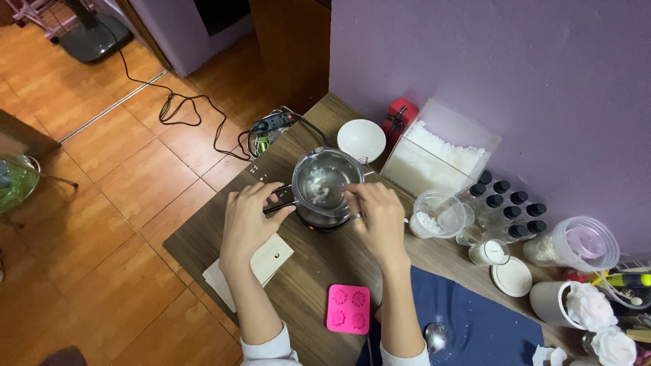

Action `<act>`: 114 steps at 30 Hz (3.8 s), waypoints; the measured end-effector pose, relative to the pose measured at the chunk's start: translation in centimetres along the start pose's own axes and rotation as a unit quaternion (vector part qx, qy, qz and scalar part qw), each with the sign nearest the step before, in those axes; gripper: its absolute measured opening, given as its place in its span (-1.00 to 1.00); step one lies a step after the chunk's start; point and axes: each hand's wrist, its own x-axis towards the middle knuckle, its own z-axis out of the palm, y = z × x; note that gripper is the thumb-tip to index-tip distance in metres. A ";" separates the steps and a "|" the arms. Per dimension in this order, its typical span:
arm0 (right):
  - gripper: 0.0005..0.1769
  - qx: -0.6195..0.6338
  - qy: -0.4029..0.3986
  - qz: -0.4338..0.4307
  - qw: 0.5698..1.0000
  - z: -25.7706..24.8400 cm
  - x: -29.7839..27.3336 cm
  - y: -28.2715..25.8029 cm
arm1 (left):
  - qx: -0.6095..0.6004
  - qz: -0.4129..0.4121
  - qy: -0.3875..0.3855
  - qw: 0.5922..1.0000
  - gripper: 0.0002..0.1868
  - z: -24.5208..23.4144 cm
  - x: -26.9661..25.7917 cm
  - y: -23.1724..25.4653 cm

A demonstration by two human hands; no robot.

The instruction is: Stirring melted wax in a pot and using a brush and spoon to prepare a silicone mold for candle making.

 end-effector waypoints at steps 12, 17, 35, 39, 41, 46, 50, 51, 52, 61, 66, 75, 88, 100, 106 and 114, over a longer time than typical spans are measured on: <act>-0.80 0.032 -0.003 -0.002 0.999 0.4 -0.2 -0.3 | -0.005 0.003 -0.001 1.000 -0.54 -0.3 0.0 0.4; -0.82 0.036 0.025 0.011 0.999 1.4 -0.1 0.8 | -0.006 0.000 -0.006 1.000 -0.54 -0.2 0.0 0.1; -0.81 0.063 0.083 0.038 0.994 2.0 -0.6 1.5 | -0.002 0.095 0.044 0.994 -0.57 1.2 0.2 -1.5; -0.86 -0.006 0.069 0.048 0.996 1.2 -0.3 1.2 | 0.043 0.081 0.048 0.995 -0.58 1.2 0.0 -1.5; -0.89 -0.015 0.089 0.067 0.994 0.3 -0.3 1.3 | 0.043 0.076 0.034 0.996 -0.57 1.4 -0.1 -1.7; -0.85 -0.020 0.098 0.101 0.990 -0.1 -0.5 1.2 | 0.046 0.062 0.028 0.997 -0.56 1.5 -0.1 -2.1; -0.74 0.056 0.033 0.102 0.993 0.6 -0.5 0.4 | 0.027 0.037 0.013 0.999 -0.54 1.5 -0.2 -1.9; -0.74 0.083 0.021 0.092 0.992 1.0 -0.5 0.4 | 0.030 0.025 0.010 0.999 -0.55 1.4 -0.2 -1.9; -0.74 0.082 0.021 0.094 0.992 1.2 -0.6 0.4 | 0.029 0.025 0.008 0.999 -0.55 1.4 -0.2 -1.8; -0.85 -0.025 0.068 0.089 0.993 1.0 -0.6 1.2 | 0.030 0.044 0.026 0.998 -0.56 2.0 -0.4 -3.1; -0.82 -0.002 0.068 0.085 0.994 1.5 -0.6 1.1 | 0.017 0.055 0.023 0.998 -0.57 1.9 -0.1 -3.7; -0.69 0.068 -0.010 0.093 0.993 3.2 -0.7 1.3 | 0.011 0.011 0.033 0.999 -0.57 1.8 -0.7 -2.4; -0.79 -0.028 0.074 0.049 0.996 1.9 -1.1 0.3 | -0.039 -0.031 0.025 0.998 -0.51 2.7 0.0 -3.4; -0.85 0.032 -0.014 0.055 0.998 2.3 -0.8 2.0 | 0.047 0.073 0.088 0.992 -0.45 1.1 0.1 -1.8; -0.75 -0.010 -0.009 0.057 0.998 0.4 -0.2 0.1 | 0.043 0.027 0.045 0.998 -0.47 0.1 -0.2 -0.8; -0.79 0.047 -0.031 0.037 0.998 1.3 -0.2 0.3 | 0.034 -0.001 -0.003 0.999 -0.50 0.2 -0.1 -1.2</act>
